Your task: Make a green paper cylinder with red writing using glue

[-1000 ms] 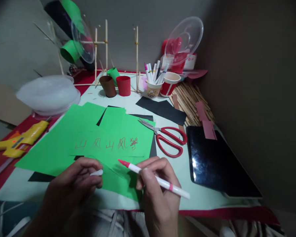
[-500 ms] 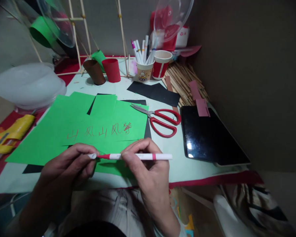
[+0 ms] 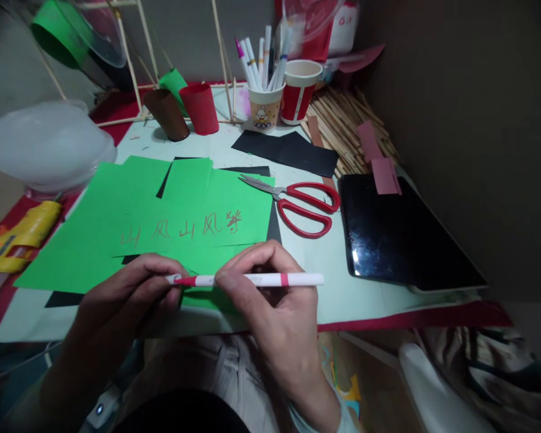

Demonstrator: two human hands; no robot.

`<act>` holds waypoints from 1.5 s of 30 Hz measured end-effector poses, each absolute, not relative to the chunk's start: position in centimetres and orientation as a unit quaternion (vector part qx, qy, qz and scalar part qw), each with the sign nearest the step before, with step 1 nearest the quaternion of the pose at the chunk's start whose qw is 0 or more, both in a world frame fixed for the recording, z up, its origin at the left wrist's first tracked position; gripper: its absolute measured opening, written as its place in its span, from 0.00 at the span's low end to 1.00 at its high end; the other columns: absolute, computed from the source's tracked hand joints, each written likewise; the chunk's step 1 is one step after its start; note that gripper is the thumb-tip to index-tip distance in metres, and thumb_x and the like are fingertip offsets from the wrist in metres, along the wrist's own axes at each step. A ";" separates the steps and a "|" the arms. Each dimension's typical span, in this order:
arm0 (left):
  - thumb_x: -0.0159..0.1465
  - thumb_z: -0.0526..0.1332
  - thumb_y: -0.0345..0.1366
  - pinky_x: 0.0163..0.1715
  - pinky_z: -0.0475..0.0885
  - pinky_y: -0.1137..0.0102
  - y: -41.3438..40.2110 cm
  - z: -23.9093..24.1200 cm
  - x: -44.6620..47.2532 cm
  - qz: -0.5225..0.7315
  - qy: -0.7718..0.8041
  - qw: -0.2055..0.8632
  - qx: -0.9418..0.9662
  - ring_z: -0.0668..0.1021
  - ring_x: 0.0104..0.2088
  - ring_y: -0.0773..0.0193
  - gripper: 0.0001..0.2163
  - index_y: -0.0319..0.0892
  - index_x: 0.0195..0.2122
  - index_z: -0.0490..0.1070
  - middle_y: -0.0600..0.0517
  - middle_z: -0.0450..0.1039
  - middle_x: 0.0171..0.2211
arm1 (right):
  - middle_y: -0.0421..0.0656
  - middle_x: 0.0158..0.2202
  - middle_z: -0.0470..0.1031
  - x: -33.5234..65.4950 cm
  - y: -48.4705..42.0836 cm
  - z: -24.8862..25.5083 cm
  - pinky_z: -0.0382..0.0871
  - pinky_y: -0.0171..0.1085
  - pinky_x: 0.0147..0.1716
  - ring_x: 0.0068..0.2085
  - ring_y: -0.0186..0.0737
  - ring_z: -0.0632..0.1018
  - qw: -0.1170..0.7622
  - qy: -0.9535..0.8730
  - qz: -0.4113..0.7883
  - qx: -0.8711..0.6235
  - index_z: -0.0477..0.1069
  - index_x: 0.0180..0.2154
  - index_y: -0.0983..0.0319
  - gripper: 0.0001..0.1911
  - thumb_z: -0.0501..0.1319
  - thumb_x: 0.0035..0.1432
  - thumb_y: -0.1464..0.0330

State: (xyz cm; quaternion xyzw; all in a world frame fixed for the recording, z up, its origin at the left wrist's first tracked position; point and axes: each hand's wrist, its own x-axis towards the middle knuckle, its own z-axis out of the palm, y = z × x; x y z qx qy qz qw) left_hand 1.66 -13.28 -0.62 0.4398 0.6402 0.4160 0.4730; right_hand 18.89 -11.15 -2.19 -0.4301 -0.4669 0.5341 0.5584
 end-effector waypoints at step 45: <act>0.69 0.60 0.35 0.26 0.68 0.78 -13.3 -1.2 0.1 0.371 0.541 0.437 0.615 0.75 0.23 0.71 0.07 0.48 0.34 0.77 0.59 0.77 0.24 | 0.37 0.32 0.81 19.0 -11.4 -2.1 0.73 0.31 0.28 0.30 0.34 0.80 0.515 -0.489 0.549 -0.441 0.75 0.30 0.56 0.07 0.72 0.58 0.68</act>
